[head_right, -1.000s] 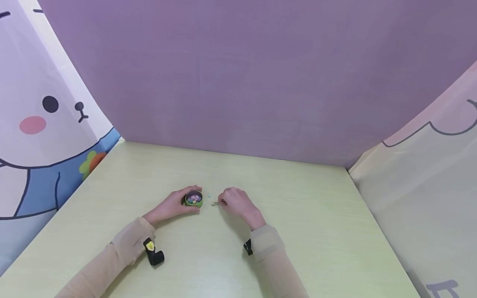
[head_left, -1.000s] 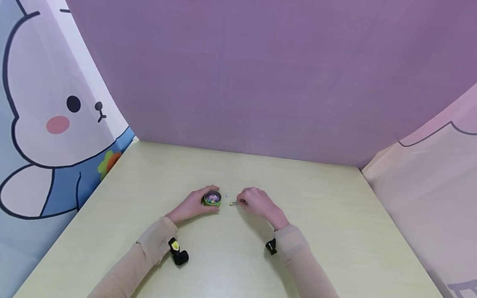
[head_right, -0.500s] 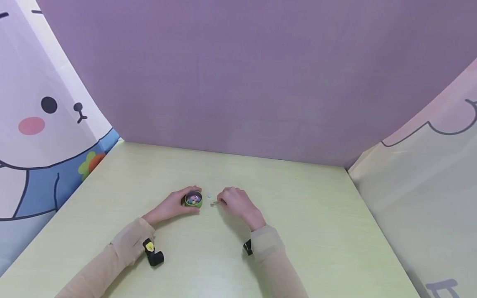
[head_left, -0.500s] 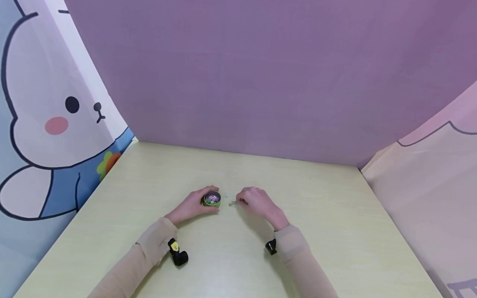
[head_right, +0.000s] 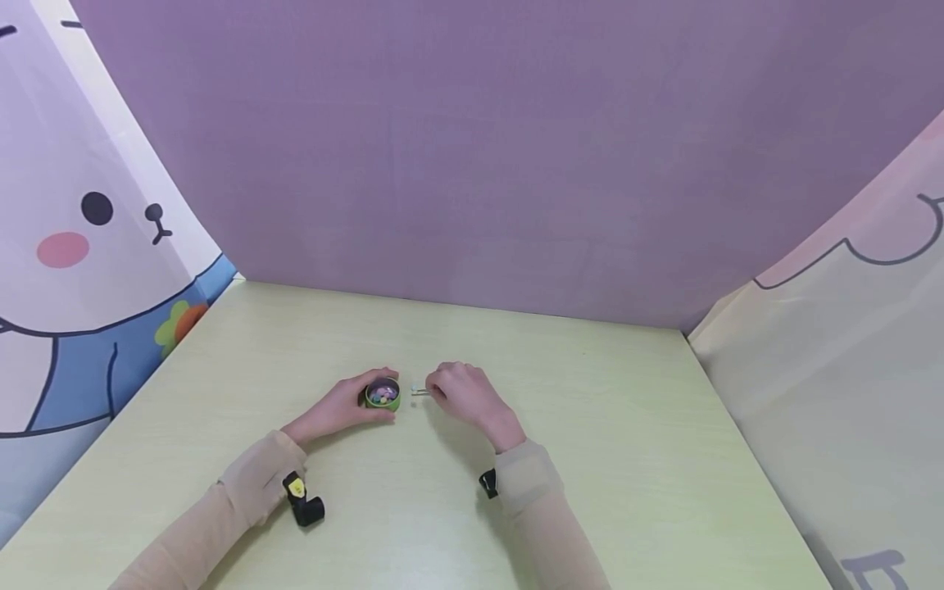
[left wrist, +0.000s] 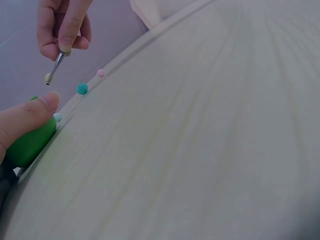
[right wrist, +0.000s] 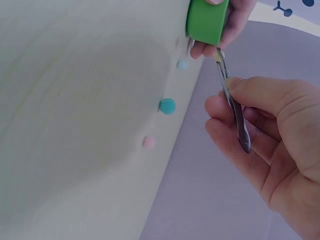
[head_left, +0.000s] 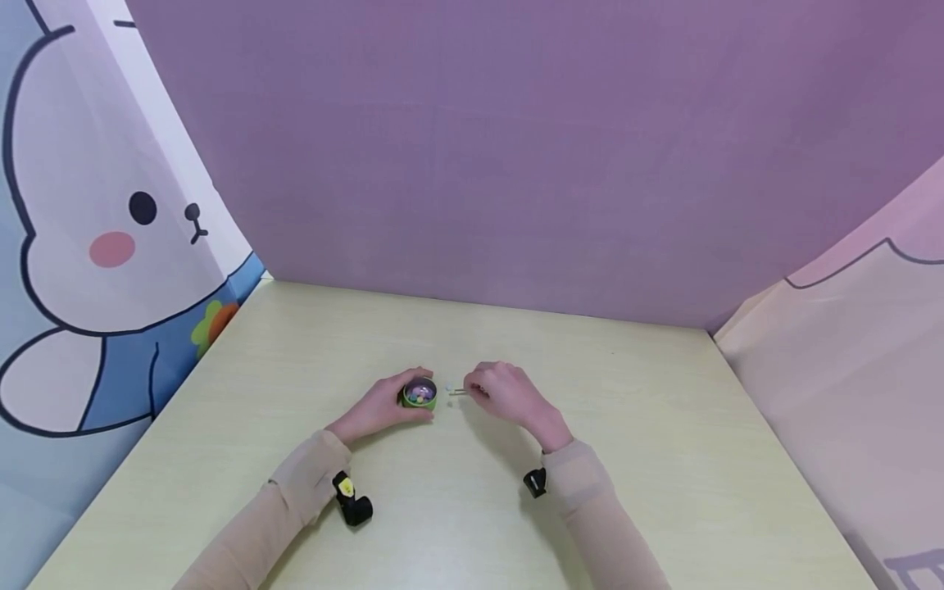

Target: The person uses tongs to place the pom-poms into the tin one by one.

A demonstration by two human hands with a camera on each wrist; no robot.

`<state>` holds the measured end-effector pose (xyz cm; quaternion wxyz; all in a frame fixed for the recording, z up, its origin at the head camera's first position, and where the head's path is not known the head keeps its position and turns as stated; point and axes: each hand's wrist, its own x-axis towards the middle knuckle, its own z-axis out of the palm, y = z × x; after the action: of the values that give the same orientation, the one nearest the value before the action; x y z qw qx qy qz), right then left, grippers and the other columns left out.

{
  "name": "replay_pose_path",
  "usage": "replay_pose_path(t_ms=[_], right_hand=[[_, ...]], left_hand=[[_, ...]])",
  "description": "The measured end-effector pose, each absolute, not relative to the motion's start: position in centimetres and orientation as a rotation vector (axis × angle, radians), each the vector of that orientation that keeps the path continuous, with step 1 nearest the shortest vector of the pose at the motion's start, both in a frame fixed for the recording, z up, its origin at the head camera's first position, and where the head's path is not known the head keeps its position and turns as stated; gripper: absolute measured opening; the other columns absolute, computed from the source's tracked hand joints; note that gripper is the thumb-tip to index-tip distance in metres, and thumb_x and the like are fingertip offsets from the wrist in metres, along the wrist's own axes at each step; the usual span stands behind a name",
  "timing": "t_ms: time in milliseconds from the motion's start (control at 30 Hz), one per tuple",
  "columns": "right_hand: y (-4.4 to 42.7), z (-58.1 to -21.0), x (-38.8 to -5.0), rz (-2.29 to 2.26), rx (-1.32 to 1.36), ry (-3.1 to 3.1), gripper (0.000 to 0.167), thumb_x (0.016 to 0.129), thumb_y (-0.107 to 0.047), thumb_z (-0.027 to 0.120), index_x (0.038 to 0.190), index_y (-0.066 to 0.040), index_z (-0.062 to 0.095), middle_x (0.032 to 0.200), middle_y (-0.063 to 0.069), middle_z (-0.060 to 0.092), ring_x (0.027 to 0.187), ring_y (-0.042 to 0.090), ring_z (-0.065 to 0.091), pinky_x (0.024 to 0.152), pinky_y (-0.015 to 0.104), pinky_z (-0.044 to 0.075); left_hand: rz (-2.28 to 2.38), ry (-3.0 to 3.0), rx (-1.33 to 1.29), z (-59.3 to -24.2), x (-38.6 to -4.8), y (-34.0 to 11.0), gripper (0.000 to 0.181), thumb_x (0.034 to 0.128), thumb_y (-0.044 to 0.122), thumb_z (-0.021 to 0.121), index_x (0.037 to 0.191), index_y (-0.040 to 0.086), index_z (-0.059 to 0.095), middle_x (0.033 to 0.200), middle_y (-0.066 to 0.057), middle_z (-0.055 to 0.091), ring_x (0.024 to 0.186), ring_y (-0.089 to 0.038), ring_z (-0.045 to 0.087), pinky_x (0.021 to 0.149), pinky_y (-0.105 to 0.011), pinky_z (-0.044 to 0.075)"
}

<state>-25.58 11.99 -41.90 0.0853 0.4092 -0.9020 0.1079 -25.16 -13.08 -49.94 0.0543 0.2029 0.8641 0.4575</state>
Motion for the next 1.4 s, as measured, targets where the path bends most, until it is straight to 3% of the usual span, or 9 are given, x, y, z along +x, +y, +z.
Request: replay_pose_path(t_ms=[267,667,1400], right_hand=[[11.8,-41.2,-25.6,0.321,1.217,-2.674,0.011,0.092,-0.006,0.066,0.088,-0.011,0.074,0.083,-0.001,0.071,0.067,0.009,0.058,0.058,0.020,0.048],[10.8,-40.6,-25.3,0.301,1.220,-2.667,0.011,0.092,-0.008,0.066,0.093,-0.014,0.075,0.090,-0.002,0.073,0.076,0.011,0.066,0.063,0.024,0.054],[9.1,-40.6,-25.0,0.335,1.293,-2.672,0.011,0.093,-0.007,0.065,0.094,-0.012,0.075,0.091,0.000,0.074,0.074,0.011,0.066,0.064,0.022,0.055]], left_hand=[[1.389,2.635,0.633,-50.0,-25.2,-13.1,0.073,0.0795,0.033,0.084,0.143,0.017,0.050,0.143,-0.009,0.057,0.124,-0.028,0.060,0.109,-0.047,0.048],[1.387,2.634,0.639,-50.1,-25.2,-13.2,0.074,0.0801,0.034,0.083,0.144,0.015,0.049,0.143,-0.010,0.056,0.126,-0.029,0.059,0.110,-0.048,0.047],[1.385,2.644,0.631,-50.3,-25.3,-13.3,0.075,0.0788,0.038,0.083,0.143,0.019,0.050,0.142,-0.007,0.058,0.125,-0.026,0.059,0.109,-0.048,0.048]])
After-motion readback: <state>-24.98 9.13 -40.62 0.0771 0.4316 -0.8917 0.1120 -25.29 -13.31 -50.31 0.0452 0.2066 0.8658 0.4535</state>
